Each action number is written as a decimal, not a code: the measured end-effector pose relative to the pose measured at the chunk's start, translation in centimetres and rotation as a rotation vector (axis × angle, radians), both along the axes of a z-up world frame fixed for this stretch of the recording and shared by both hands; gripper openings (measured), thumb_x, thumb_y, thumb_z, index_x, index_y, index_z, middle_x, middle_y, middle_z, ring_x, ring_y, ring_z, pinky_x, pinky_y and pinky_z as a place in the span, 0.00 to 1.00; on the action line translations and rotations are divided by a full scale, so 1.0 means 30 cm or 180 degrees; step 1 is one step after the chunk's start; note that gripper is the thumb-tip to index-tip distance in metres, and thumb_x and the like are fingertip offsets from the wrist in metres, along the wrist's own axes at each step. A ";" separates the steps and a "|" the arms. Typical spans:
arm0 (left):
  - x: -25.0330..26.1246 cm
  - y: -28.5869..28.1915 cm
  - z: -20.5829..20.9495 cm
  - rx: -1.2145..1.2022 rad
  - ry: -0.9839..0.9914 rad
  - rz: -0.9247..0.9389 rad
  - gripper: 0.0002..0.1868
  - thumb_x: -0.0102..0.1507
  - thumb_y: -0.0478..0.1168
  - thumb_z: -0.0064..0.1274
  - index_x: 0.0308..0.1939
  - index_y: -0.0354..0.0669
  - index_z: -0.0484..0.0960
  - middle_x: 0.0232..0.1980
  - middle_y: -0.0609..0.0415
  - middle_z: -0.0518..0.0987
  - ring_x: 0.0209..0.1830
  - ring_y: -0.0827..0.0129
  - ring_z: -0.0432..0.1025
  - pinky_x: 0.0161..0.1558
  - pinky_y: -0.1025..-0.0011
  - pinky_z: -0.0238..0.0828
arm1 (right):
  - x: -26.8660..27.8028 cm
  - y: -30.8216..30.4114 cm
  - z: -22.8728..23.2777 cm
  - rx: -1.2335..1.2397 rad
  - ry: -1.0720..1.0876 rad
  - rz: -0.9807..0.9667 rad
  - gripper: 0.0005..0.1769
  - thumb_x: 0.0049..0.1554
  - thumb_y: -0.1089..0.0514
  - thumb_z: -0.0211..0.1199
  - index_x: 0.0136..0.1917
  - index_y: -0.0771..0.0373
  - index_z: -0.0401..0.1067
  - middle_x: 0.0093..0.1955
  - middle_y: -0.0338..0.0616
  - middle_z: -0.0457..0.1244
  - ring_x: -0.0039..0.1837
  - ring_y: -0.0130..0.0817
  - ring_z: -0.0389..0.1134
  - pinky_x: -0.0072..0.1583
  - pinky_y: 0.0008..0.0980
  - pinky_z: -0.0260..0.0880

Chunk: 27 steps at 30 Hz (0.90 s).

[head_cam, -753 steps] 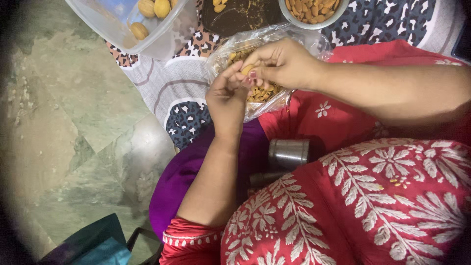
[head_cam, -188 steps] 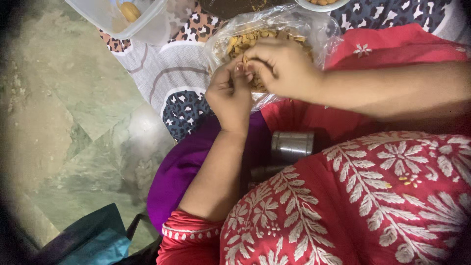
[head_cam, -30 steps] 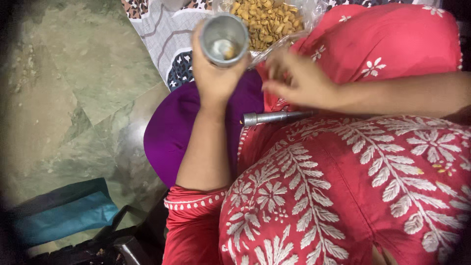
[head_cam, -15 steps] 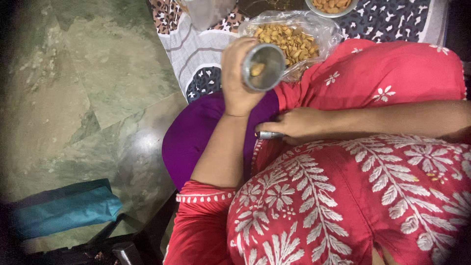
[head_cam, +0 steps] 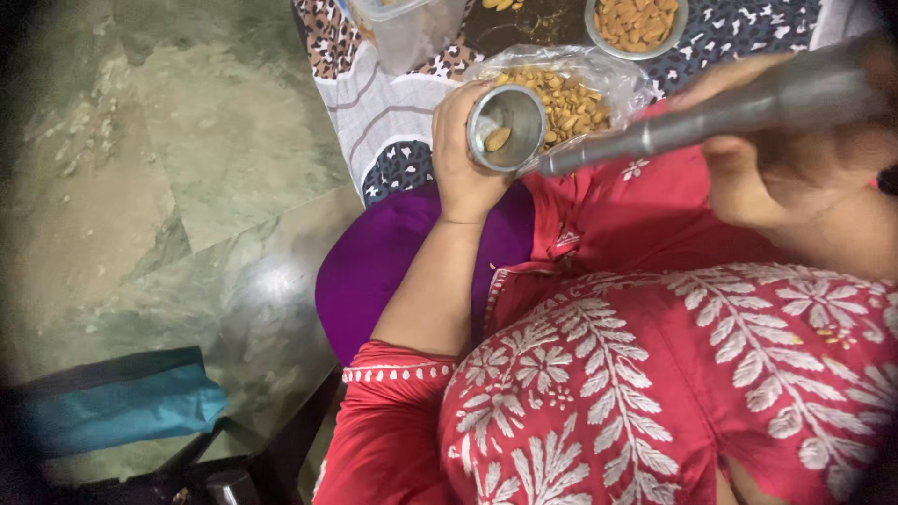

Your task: The person sits on the floor and peels the outer skin off nuts by hand, placing the peeled nuts into a plastic bag. They occasionally use a metal pestle to crack or press nuts before peeling.

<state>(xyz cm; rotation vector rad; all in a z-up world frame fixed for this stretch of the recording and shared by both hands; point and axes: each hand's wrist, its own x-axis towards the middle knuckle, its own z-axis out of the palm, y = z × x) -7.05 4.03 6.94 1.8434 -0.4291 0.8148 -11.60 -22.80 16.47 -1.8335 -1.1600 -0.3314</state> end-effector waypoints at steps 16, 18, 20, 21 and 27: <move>-0.002 0.009 0.011 0.0163 -0.0198 -0.0058 0.37 0.49 0.35 0.73 0.60 0.45 0.73 0.60 0.50 0.77 0.65 0.52 0.71 0.70 0.59 0.66 | -0.076 0.192 0.325 -0.0285 0.2156 0.0048 0.33 0.54 0.63 0.65 0.72 0.66 0.62 0.40 0.44 0.63 0.33 0.28 0.63 0.31 0.27 0.64; -0.012 0.008 0.007 0.0443 -0.0270 -0.0187 0.37 0.48 0.34 0.73 0.59 0.46 0.74 0.60 0.50 0.78 0.65 0.52 0.72 0.72 0.56 0.65 | -0.006 0.316 0.185 0.1793 0.3555 0.0962 0.23 0.64 0.55 0.59 0.67 0.74 0.69 0.45 0.50 0.69 0.30 0.28 0.64 0.34 0.26 0.61; 0.000 -0.009 0.014 0.0167 -0.0161 -0.0260 0.36 0.49 0.35 0.73 0.58 0.45 0.74 0.59 0.50 0.78 0.64 0.53 0.72 0.69 0.59 0.67 | 0.033 0.263 0.114 0.2043 0.3478 0.1229 0.24 0.64 0.55 0.59 0.66 0.75 0.71 0.45 0.52 0.70 0.31 0.25 0.66 0.33 0.22 0.63; -0.009 -0.010 0.009 0.0028 -0.0074 -0.0251 0.35 0.49 0.36 0.74 0.58 0.44 0.74 0.58 0.50 0.78 0.63 0.53 0.72 0.68 0.60 0.68 | 0.038 0.209 0.078 0.2144 0.3480 0.1395 0.24 0.64 0.55 0.60 0.66 0.75 0.72 0.45 0.53 0.71 0.31 0.24 0.67 0.33 0.20 0.63; -0.003 -0.001 0.007 0.0070 -0.0073 -0.0261 0.35 0.49 0.34 0.73 0.59 0.42 0.75 0.60 0.48 0.77 0.64 0.52 0.72 0.68 0.59 0.69 | 0.003 -0.049 -0.027 0.0583 0.1545 0.0156 0.26 0.57 0.59 0.60 0.68 0.67 0.68 0.46 0.47 0.66 0.35 0.22 0.63 0.36 0.16 0.63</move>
